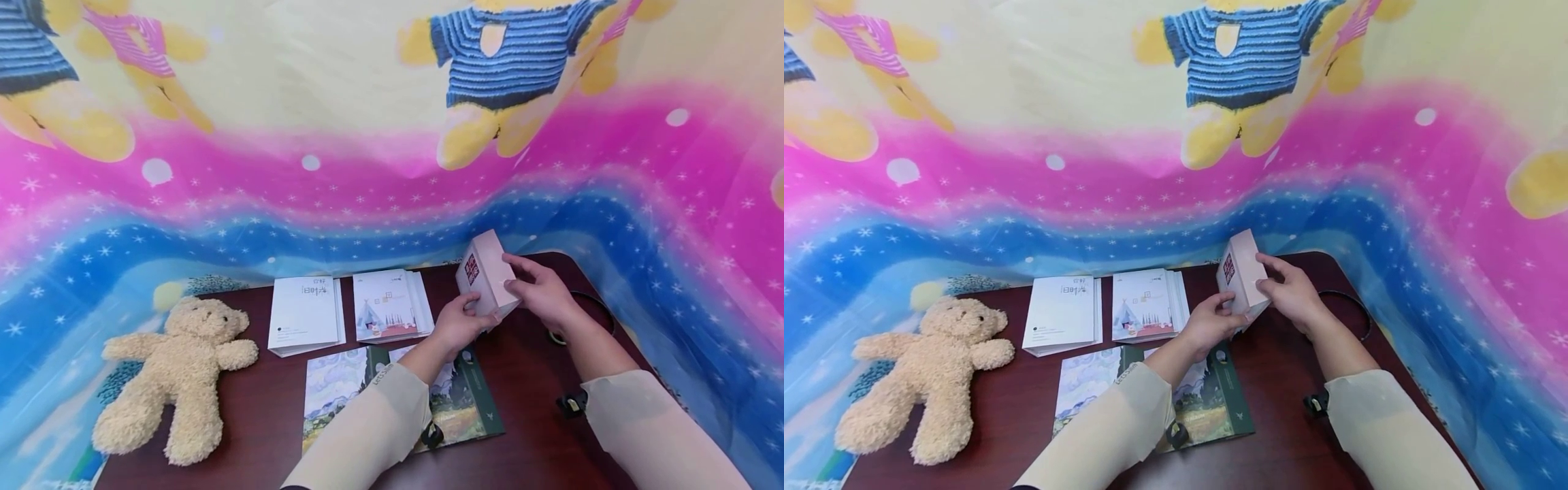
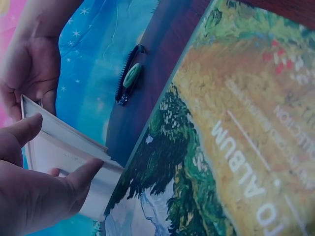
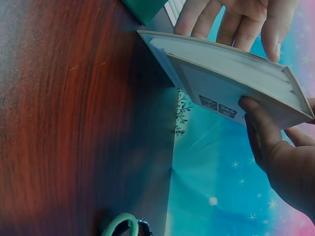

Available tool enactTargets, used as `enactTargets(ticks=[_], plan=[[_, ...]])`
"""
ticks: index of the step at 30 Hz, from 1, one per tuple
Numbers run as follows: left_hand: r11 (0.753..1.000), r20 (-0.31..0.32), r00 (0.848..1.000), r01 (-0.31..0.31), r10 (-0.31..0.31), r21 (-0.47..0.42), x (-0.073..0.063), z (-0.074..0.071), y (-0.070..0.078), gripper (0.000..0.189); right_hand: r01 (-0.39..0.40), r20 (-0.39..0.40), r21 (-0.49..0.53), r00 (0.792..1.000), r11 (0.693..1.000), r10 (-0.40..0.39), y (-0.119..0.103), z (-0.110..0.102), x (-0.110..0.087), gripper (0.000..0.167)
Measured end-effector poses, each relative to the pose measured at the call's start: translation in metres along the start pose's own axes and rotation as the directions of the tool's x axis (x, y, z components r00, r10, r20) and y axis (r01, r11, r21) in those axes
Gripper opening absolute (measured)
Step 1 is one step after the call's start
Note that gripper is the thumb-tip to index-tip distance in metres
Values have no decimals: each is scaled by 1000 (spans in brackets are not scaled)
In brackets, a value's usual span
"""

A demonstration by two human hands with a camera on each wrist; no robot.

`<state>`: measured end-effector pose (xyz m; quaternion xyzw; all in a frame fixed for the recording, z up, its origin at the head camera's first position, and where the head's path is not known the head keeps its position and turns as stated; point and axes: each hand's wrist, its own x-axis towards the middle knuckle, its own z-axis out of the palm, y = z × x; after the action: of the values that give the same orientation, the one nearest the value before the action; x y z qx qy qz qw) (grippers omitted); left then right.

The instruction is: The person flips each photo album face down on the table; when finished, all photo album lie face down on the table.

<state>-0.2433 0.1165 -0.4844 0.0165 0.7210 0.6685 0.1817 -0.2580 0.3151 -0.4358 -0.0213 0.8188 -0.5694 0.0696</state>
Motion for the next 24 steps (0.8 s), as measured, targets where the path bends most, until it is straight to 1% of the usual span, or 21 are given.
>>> enactTargets(ticks=[2, 7, 17, 24], plan=[[1000, -3, 1000, 3, -3, 8, 1, 0, -1, 64, -1, -11, 14, 1000, 1000, 2, 2, -1, 1, 63], [1000, -2, 1000, 6, -6, -5, 3, -2, -2, 62, 4, -44, 23, 999, 1000, -3, 8, 0, 4, 59], [997, 6, 1000, 6, -6, -71, 10, -5, -6, 58, -10, -96, 69, 995, 998, 17, 23, -2, 10, 57], [998, 6, 1000, 22, -22, -61, 13, -7, -5, 56, -42, -98, 108, 994, 993, 53, 32, -2, 13, 58]])
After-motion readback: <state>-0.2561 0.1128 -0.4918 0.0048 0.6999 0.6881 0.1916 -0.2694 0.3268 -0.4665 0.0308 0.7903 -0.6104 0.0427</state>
